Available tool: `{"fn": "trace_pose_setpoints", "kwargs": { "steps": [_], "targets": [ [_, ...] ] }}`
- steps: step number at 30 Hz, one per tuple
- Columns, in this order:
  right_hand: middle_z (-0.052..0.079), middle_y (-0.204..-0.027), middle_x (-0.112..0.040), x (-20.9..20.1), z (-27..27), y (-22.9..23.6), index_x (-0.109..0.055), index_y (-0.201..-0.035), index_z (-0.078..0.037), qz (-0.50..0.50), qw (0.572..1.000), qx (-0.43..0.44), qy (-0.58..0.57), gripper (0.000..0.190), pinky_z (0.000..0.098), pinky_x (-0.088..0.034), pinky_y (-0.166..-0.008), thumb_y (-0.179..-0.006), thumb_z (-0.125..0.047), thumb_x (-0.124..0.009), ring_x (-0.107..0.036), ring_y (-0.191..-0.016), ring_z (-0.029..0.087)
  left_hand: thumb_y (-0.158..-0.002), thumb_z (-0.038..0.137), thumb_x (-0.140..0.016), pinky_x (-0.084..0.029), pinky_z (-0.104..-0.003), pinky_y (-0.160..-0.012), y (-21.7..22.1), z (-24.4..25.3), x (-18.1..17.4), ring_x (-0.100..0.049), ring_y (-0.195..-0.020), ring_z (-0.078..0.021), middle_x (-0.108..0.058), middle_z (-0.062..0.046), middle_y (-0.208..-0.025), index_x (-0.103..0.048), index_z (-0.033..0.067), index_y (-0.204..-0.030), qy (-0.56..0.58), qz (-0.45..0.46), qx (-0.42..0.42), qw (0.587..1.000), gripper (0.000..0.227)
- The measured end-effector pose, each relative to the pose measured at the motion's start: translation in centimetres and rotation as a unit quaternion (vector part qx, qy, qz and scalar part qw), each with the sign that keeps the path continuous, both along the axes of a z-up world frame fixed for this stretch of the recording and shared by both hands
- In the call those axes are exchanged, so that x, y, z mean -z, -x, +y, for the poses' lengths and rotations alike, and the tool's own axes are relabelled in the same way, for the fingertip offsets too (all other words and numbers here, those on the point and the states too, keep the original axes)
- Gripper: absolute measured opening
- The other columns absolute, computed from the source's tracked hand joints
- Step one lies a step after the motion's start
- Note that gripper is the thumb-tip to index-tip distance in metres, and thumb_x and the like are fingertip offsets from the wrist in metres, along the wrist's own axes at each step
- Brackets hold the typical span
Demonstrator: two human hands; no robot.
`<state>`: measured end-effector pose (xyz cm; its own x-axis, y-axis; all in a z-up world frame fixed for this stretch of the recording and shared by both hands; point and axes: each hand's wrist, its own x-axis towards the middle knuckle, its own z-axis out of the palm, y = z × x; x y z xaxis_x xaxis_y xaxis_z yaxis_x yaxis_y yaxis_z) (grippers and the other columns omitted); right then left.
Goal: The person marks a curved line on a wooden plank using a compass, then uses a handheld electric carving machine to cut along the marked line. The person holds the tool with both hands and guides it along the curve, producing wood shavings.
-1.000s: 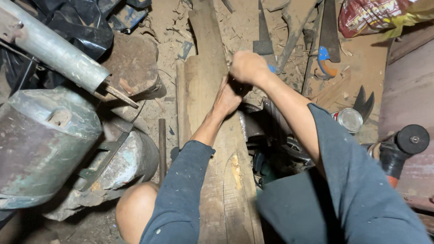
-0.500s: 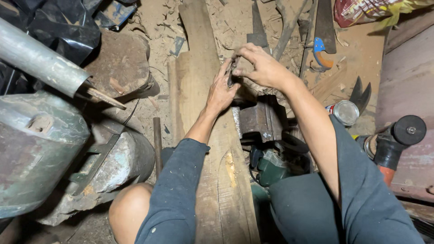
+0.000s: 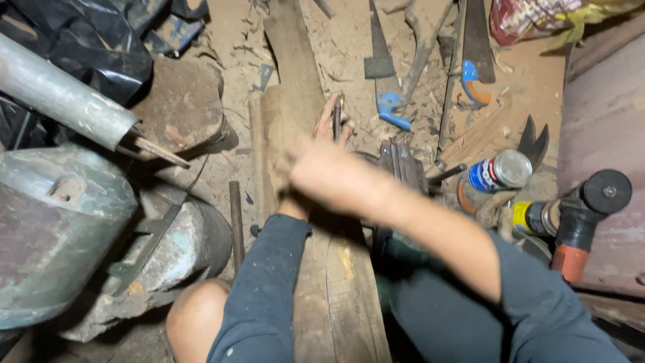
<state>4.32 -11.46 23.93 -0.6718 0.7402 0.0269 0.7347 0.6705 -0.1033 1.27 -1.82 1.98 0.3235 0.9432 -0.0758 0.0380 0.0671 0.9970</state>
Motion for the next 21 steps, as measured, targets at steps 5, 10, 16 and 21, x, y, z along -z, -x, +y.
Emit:
{"fn": "trace_pose_setpoints", "kwargs": {
  "steps": [5, 10, 16, 21],
  "targets": [
    [0.007, -0.121, -0.066, 0.9, 3.6, -8.7, -0.075, -0.101, -0.014, -0.001, 0.991, -0.019, -0.129, 0.041, 0.043, -0.05, -0.088, -0.063, -0.006, -0.064, -0.059, -0.117, 0.034, -0.082, -0.012, -0.062, -0.046, -0.04, -0.112, 0.4, 0.4, 1.5, -0.053, -0.137, -0.0382, -0.052, -0.024, -0.151, -0.049, 0.0012, -0.148, -0.403, 0.046, -0.025, 0.914, 0.068],
    [0.013, -0.103, -0.074, 4.0, 6.5, -7.7, -0.074, -0.095, -0.007, -0.145, 0.987, 0.038, -0.062, 0.011, 0.042, -0.057, -0.08, -0.087, -0.015, -0.073, -0.068, -0.105, 0.031, -0.085, 0.005, -0.064, -0.055, -0.039, -0.093, 0.5, 0.6, 5.6, -0.067, -0.107, -0.0307, -0.067, -0.017, -0.125, -0.048, 0.0014, -0.138, -0.292, 0.027, -0.013, 0.956, 0.055],
    [0.024, -0.086, -0.072, 6.0, 10.4, -5.1, -0.071, -0.102, 0.001, -0.008, 0.968, 0.247, -0.029, 0.025, 0.0477, -0.058, -0.072, -0.081, -0.012, -0.072, -0.073, -0.082, 0.04, -0.093, 0.013, -0.066, -0.052, -0.045, -0.096, -0.5, 1.4, 5.3, -0.066, -0.115, -0.0378, -0.071, -0.022, -0.118, -0.064, -0.0009, -0.121, -0.334, 0.145, 0.002, 0.931, 0.031],
    [0.028, -0.101, -0.071, 7.2, 12.7, -6.8, -0.072, -0.11, 0.0, 0.199, 0.906, 0.362, 0.093, 0.033, 0.0477, -0.055, -0.088, -0.084, -0.019, -0.071, -0.07, -0.1, 0.043, -0.096, 0.019, -0.062, -0.054, -0.043, -0.095, 0.6, -0.3, 1.4, -0.068, -0.112, -0.0398, -0.074, -0.021, -0.115, -0.069, 0.0032, -0.12, -0.179, 0.124, 0.037, 0.975, 0.029]
  ]
}}
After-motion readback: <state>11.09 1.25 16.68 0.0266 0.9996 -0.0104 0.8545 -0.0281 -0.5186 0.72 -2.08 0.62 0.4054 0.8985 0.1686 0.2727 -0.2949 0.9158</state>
